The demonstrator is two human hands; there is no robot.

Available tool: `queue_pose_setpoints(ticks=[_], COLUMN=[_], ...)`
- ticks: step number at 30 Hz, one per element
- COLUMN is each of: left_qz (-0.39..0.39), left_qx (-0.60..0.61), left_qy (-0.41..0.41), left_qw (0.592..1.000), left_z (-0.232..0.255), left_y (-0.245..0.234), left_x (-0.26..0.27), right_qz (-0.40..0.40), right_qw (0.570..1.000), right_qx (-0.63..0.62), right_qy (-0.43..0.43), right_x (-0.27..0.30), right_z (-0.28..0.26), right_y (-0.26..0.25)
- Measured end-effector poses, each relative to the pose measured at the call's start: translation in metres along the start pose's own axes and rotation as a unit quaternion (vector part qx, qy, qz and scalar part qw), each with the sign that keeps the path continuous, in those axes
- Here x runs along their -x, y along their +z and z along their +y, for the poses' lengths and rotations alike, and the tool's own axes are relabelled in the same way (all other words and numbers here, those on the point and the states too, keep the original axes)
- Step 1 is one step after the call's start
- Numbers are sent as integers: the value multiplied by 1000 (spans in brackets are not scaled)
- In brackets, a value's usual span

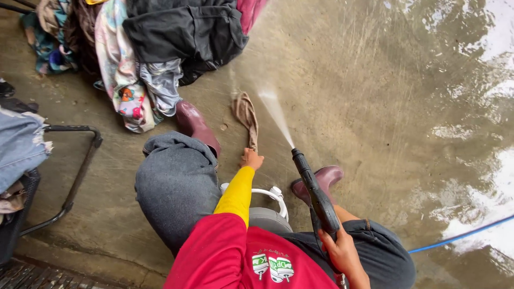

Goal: The person uses a high-pressure water spray gun to clean a black garment on a wet concrete floor. They repeatedly spray the fabric, unfold it, and flip it over to ensure both sides are thoroughly rinsed.

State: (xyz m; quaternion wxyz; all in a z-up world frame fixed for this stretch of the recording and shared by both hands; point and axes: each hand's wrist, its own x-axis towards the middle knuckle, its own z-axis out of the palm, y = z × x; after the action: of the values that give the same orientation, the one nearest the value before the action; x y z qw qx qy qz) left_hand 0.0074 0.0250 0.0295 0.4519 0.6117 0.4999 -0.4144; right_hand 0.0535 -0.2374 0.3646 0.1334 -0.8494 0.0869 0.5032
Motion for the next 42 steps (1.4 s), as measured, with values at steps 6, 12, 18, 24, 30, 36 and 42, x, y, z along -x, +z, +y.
queue_pose_setpoints(ticks=[6,12,18,24,30,36,42], left_qz=[134,182,82,-108,-14,43,20], left_qx=[-133,285,476,561,450,281,219], left_qy=[-28,29,260,271,8,16,24], left_qw=[982,941,836,774,893,959,975], left_z=[-4,15,132,112,31,11,15], left_y=[21,41,-66,-60,38,43,34], left_x=[-61,-119,4,11,-82,-76,-63], right_qz=[-26,36,119,118,89,-33,-41], right_qw=[1000,999,986,985,994,997,996], right_qx=[0,-12,-73,-86,-63,-5,32], right_qy=[-8,-10,-94,-91,-2,70,66], right_x=[8,-6,-13,13,10,12,3], right_z=[14,31,28,24,57,2,-38], right_y=[3,-2,-33,-35,-4,2,-3])
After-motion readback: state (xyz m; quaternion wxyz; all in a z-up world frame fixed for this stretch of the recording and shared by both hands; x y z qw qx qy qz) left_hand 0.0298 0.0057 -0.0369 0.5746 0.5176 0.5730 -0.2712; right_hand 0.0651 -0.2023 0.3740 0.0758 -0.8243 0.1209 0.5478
